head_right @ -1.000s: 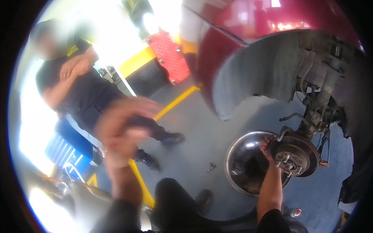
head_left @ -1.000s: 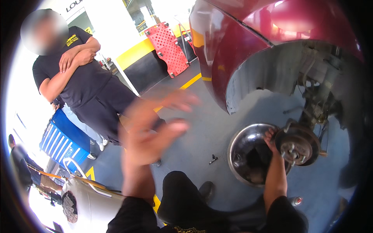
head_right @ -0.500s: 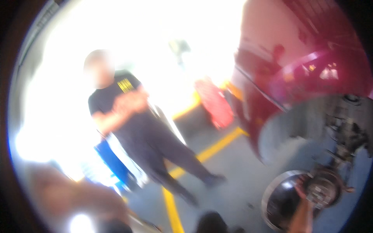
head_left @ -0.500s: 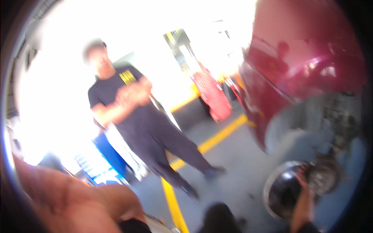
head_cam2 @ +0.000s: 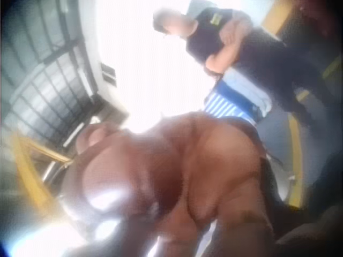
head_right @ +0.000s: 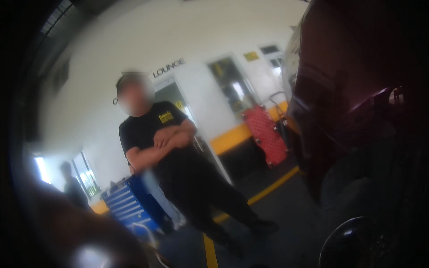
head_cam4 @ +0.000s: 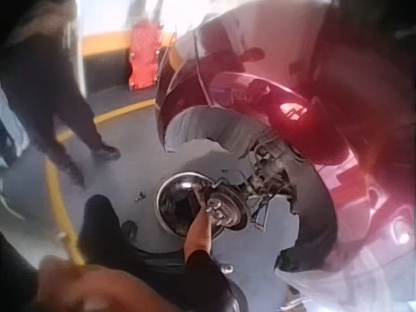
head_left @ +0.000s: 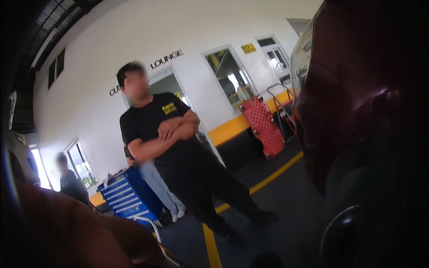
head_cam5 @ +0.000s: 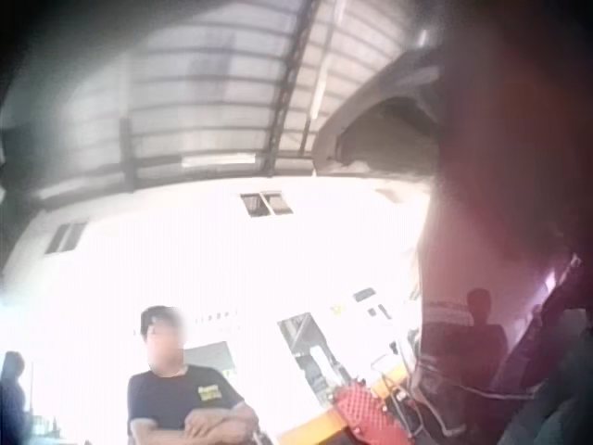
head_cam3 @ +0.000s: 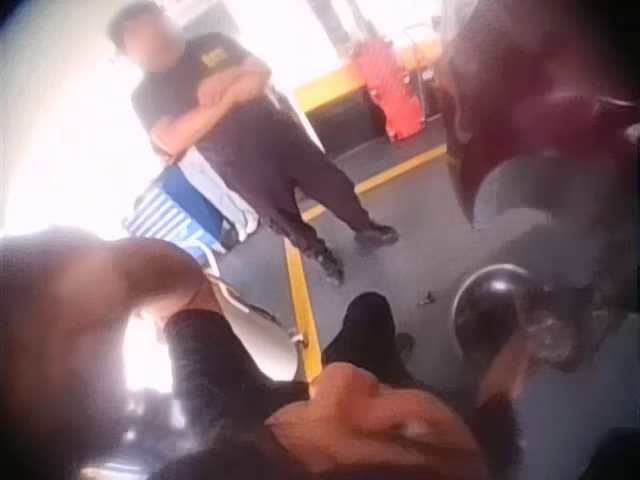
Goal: The person assembles small metal components on a workbench, using a screwdriver to manipulate parts. They then walk to a car lift and place the assembled components into a metal bowl near the wheel hub.
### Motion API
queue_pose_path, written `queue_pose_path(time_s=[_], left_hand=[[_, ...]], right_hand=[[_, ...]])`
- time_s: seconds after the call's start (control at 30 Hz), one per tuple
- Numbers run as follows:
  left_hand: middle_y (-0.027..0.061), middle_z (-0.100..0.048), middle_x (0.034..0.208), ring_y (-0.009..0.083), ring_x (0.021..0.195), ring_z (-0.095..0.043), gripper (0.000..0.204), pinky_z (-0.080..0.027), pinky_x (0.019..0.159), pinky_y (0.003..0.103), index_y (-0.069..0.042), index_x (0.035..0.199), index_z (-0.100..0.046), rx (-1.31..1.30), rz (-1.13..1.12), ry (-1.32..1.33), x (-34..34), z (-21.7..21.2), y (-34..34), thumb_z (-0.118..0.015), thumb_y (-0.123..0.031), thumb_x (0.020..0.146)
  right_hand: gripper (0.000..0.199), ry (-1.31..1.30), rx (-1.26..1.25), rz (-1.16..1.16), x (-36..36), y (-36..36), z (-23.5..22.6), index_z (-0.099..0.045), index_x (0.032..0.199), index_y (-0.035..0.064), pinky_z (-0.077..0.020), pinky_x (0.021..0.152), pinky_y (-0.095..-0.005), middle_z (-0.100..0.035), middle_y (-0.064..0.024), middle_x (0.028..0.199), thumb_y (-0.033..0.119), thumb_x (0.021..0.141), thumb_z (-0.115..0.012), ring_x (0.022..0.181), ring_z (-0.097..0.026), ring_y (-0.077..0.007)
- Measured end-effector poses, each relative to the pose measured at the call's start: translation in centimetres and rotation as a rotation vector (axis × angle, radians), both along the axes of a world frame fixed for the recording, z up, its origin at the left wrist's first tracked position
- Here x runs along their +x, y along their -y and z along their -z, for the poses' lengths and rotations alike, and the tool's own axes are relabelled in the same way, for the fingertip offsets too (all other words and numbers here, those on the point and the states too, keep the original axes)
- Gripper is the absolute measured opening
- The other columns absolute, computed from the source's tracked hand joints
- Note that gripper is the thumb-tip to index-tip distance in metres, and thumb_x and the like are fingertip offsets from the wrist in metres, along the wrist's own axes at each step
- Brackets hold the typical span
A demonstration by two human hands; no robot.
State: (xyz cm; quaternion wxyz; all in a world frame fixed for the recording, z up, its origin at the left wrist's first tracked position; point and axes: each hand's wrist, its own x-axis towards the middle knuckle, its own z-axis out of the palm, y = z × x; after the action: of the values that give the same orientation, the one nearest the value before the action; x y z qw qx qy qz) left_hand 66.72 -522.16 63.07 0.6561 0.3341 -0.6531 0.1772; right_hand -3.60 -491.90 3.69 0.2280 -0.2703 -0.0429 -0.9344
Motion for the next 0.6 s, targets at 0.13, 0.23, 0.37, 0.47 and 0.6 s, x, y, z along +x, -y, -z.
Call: queue_pose_path(time_s=[0.13,0.23,0.37,0.47,0.6], left_hand=[[0.0133,-0.070,0.099,0.0285,0.091,-0.069,0.040,-0.053,0.082,0.039,-0.002,0.113,-0.066,-0.063,0.010,0.001,0.2,1.3,0.0,-0.077,-0.027,0.085],[0.0134,-0.070,0.098,0.0288,0.090,-0.069,0.040,-0.053,0.081,0.039,-0.002,0.113,-0.067,-0.174,0.059,-0.008,-0.4,1.4,-1.2,-0.078,-0.028,0.085],[0.0135,-0.070,0.097,0.0293,0.090,-0.069,0.041,-0.053,0.080,0.039,-0.002,0.113,-0.067,-0.268,0.194,-0.004,2.2,0.3,-5.3,-0.079,-0.028,0.084],[0.0136,-0.070,0.096,0.0296,0.089,-0.069,0.042,-0.053,0.079,0.039,-0.002,0.113,-0.067,-0.454,0.363,-0.042,-0.5,-0.8,-7.0,-0.079,-0.028,0.084],[0.0138,-0.071,0.094,0.0300,0.088,-0.069,0.042,-0.053,0.079,0.040,-0.002,0.114,-0.067,-0.587,0.584,0.079,-5.9,-1.5,-9.2,-0.080,-0.029,0.083]], right_hand=[[0.025,0.092,0.063,-0.046,2.1,-2.1,4.2,-0.061,0.115,0.0175,-0.0412,0.081,-0.0395,-0.047,-0.0046,0.105,0.035,0.099,-0.053,0.096,-0.043,-0.0238],[0.025,0.126,0.088,-0.072,1.3,-3.8,6.5,-0.061,0.115,0.0178,-0.0417,0.081,-0.0399,-0.047,-0.0046,0.105,0.036,0.099,-0.053,0.096,-0.044,-0.0241],[0.025,0.242,0.144,-0.103,5.8,-12.5,11.9,-0.062,0.114,0.0182,-0.0424,0.081,-0.0404,-0.047,-0.0046,0.106,0.036,0.099,-0.053,0.097,-0.044,-0.0246],[0.025,0.179,0.099,-0.122,3.8,-12.7,11.5,-0.062,0.114,0.0184,-0.0430,0.082,-0.0407,-0.047,-0.0046,0.106,0.037,0.099,-0.053,0.097,-0.044,-0.0249],[0.027,0.091,0.087,-0.141,7.4,-6.1,6.9,-0.062,0.119,0.0150,-0.0459,0.085,-0.0409,-0.047,-0.0062,0.110,0.033,0.099,-0.055,0.101,-0.046,-0.0256]])
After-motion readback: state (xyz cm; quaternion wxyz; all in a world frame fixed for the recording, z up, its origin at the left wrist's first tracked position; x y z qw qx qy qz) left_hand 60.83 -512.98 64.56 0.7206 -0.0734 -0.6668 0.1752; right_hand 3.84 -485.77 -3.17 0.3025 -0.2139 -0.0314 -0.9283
